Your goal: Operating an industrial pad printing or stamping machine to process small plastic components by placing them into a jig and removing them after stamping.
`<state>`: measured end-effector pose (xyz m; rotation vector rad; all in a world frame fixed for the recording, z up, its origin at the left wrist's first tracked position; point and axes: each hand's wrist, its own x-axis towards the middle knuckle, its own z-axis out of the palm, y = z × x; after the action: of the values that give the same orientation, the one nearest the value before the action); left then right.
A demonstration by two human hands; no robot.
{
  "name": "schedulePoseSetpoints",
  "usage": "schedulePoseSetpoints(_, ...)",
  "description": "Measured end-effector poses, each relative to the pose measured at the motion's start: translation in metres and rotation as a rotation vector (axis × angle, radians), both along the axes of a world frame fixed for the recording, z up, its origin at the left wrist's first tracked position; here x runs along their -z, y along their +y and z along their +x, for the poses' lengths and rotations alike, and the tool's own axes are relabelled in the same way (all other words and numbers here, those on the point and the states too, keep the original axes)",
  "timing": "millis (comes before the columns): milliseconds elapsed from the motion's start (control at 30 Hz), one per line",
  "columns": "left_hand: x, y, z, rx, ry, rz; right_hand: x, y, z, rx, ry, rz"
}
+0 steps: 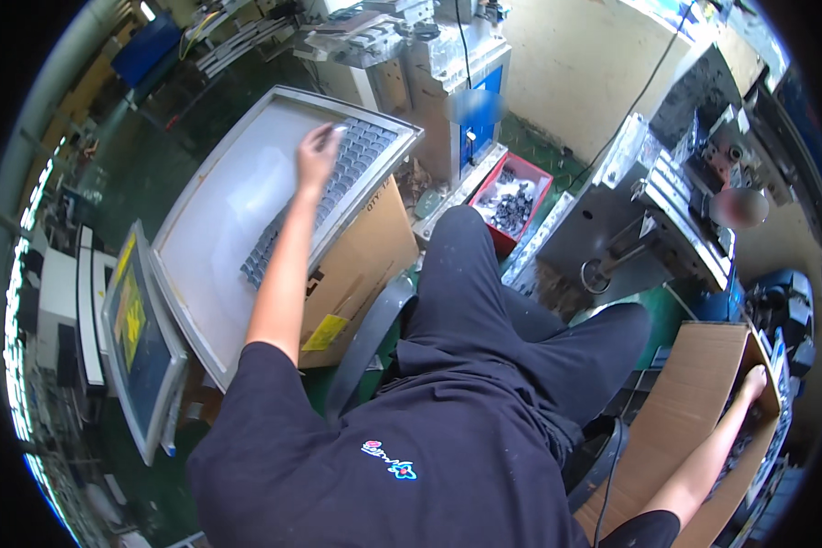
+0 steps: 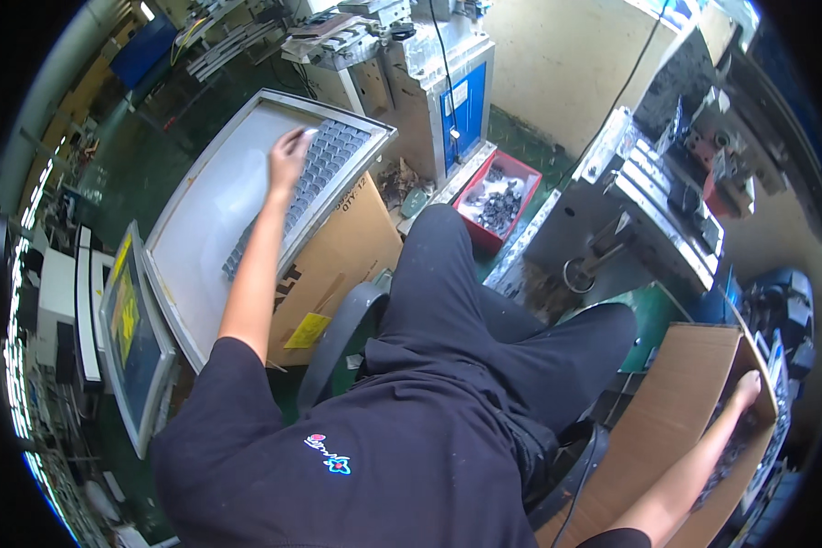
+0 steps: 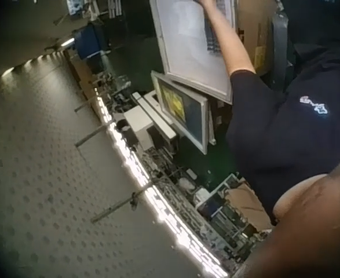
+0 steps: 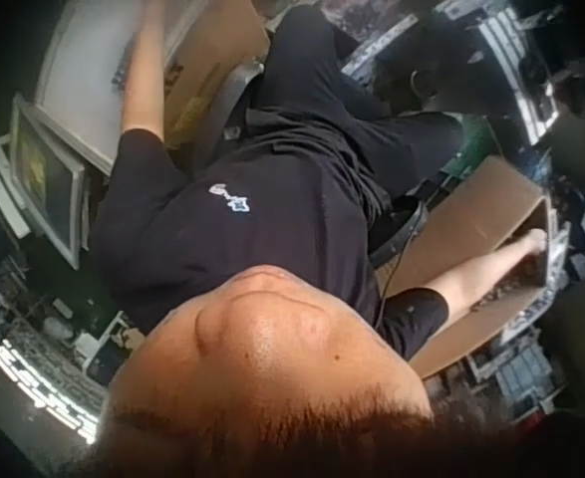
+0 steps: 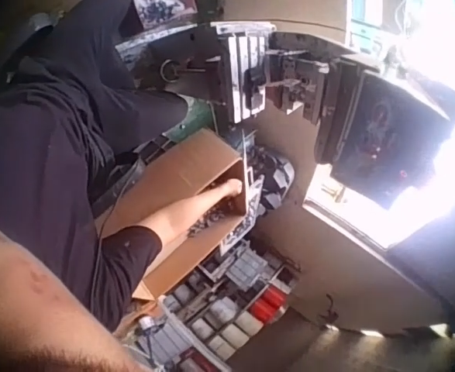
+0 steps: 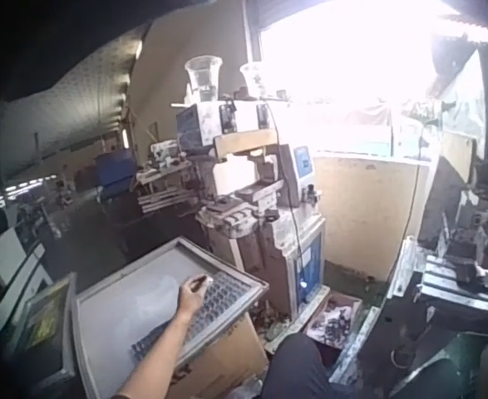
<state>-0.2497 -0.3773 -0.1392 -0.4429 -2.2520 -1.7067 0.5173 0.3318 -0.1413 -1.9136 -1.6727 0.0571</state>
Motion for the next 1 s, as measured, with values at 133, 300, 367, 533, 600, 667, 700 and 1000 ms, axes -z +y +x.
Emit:
schedulePoseSetpoints(133,0.015,-0.108,-0.02,-0.154,-0.14,-0.01,0.017,-0.008,-0.024,-0.223,-0.163,-0.117)
schedulePoseSetpoints(300,0.026,-0.13,-0.023,-0.151,-0.197,-0.184,0.0,-0.028,-0.034,-0.227,-0.186,-0.157)
schedulePoseSetpoints(367,0.025,-0.127,-0.019,-0.134,-0.234,-0.237,-0.007,-0.032,-0.037,-0.231,-0.197,-0.163)
schedulePoseSetpoints(533,0.019,-0.11,-0.015,-0.138,-0.349,-0.235,-0.019,-0.041,-0.046,-0.25,-0.206,-0.181)
schedulePoseSetpoints(600,0.019,-0.112,-0.019,-0.124,-0.383,-0.227,-0.021,-0.045,-0.051,-0.262,-0.204,-0.19)
schedulePoseSetpoints(667,0.02,-0.111,-0.023,-0.11,-0.403,-0.232,-0.023,-0.05,-0.055,-0.269,-0.204,-0.199)
schedulePoseSetpoints(700,0.02,-0.112,-0.024,-0.107,-0.4,-0.229,-0.023,-0.052,-0.058,-0.273,-0.204,-0.204)
schedulePoseSetpoints(1000,0.017,-0.104,-0.026,-0.046,-0.411,-0.226,-0.028,-0.066,-0.088,-0.321,-0.229,-0.239)
